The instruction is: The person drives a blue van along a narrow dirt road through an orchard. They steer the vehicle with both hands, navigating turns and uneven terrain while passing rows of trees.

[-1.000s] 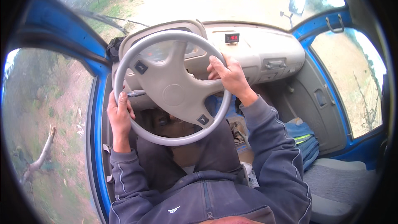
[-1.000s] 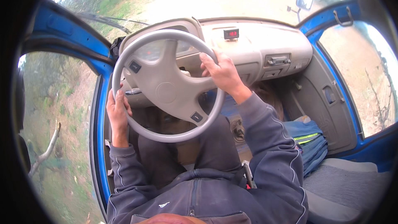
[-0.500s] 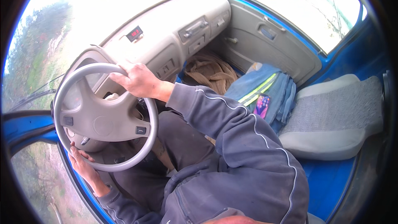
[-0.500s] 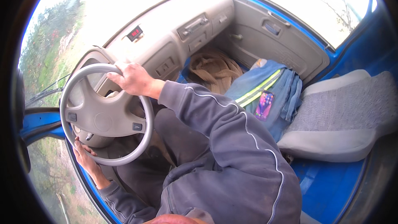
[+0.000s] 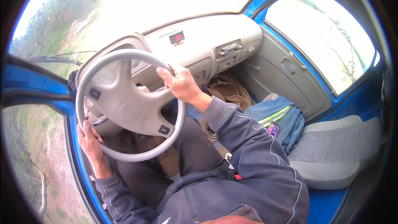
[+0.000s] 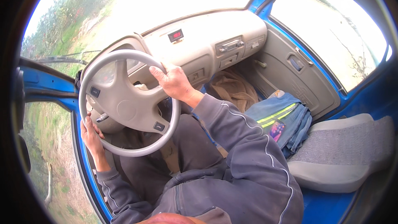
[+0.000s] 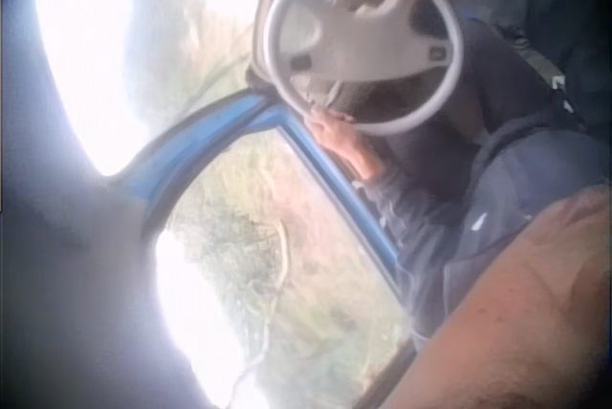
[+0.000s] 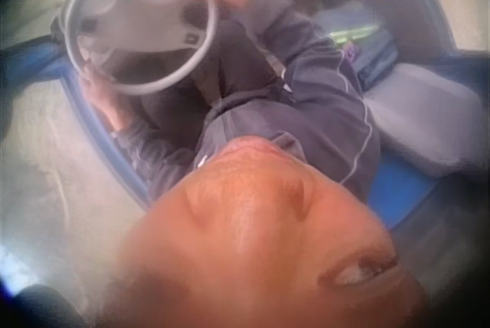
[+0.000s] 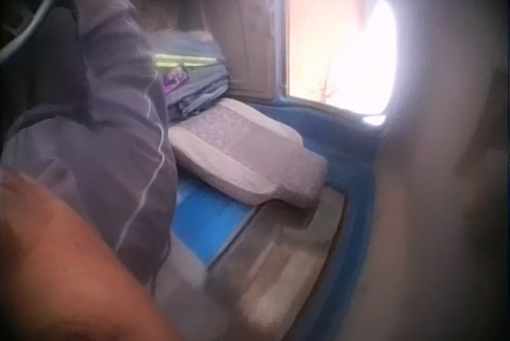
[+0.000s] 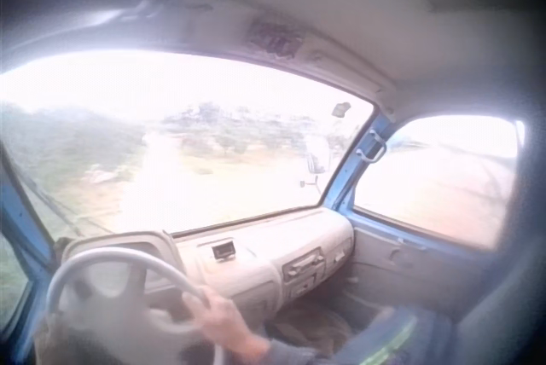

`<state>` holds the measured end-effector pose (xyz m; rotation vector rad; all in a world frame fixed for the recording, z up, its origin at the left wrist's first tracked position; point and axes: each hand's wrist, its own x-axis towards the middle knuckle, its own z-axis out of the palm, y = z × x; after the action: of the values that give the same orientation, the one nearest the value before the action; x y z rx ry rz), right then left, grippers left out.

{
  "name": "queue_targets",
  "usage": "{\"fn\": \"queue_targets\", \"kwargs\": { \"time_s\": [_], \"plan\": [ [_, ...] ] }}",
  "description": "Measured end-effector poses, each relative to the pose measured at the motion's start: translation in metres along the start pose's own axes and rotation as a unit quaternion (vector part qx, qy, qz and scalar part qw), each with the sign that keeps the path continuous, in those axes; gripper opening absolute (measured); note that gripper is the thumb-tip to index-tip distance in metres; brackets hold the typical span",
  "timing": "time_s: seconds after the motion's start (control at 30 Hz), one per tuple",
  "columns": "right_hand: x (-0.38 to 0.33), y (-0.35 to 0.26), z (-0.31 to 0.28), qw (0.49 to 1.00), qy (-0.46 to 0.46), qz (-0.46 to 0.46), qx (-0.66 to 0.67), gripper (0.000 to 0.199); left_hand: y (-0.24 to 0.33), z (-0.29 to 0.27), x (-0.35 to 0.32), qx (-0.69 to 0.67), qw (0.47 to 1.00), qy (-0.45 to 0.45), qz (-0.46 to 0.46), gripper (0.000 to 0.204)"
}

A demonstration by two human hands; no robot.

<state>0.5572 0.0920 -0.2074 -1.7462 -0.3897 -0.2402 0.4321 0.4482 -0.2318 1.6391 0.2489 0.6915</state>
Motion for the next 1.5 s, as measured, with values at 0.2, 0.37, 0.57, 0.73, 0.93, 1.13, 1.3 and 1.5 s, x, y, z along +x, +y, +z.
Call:
{"fn": "queue_targets", "kwargs": {
  "time_s": [0.2, 0.37, 0.57, 0.73, 0.93, 1.13, 1.3, 1.5],
  "plan": [
    [-0.022, -0.001, 0.009, 0.995, 0.022, 0.043, 0.089, 0.042, 0.006, -0.007, 0.017, 0.037, 0.999, 0.005, -0.004, 0.031],
    [-0.054, 0.017, 0.018, 0.979, 0.076, 0.019, 0.186, 0.031, 0.034, 0.006, 0.036, 0.126, 0.992, 0.016, 0.023, 0.031],
    [-0.094, 0.048, 0.039, 0.97, 0.109, 0.009, 0.218, 0.035, 0.049, 0.014, 0.063, 0.269, 0.954, -0.025, 0.131, 0.044],
    [-0.096, 0.044, 0.049, 0.968, 0.137, 0.008, 0.21, 0.037, 0.047, 0.009, 0.063, 0.287, 0.949, -0.016, 0.128, 0.046],
    [-0.091, 0.044, 0.044, 0.97, 0.157, 0.028, 0.182, 0.035, 0.042, 0.012, 0.058, 0.237, 0.963, -0.042, 0.124, 0.036],
    [-0.07, 0.038, 0.028, 0.98, 0.121, 0.017, 0.154, 0.037, 0.017, 0.006, 0.049, 0.199, 0.971, -0.019, 0.133, 0.046],
    [-0.053, 0.032, 0.017, 0.986, 0.087, 0.005, 0.142, 0.037, 0.015, 0.003, 0.035, 0.145, 0.985, -0.017, 0.096, 0.046],
    [-0.041, 0.028, 0.008, 0.988, 0.052, 0.009, 0.147, 0.037, 0.014, 0.003, 0.02, 0.141, 0.99, 0.004, 0.031, 0.043]
  ]
}}
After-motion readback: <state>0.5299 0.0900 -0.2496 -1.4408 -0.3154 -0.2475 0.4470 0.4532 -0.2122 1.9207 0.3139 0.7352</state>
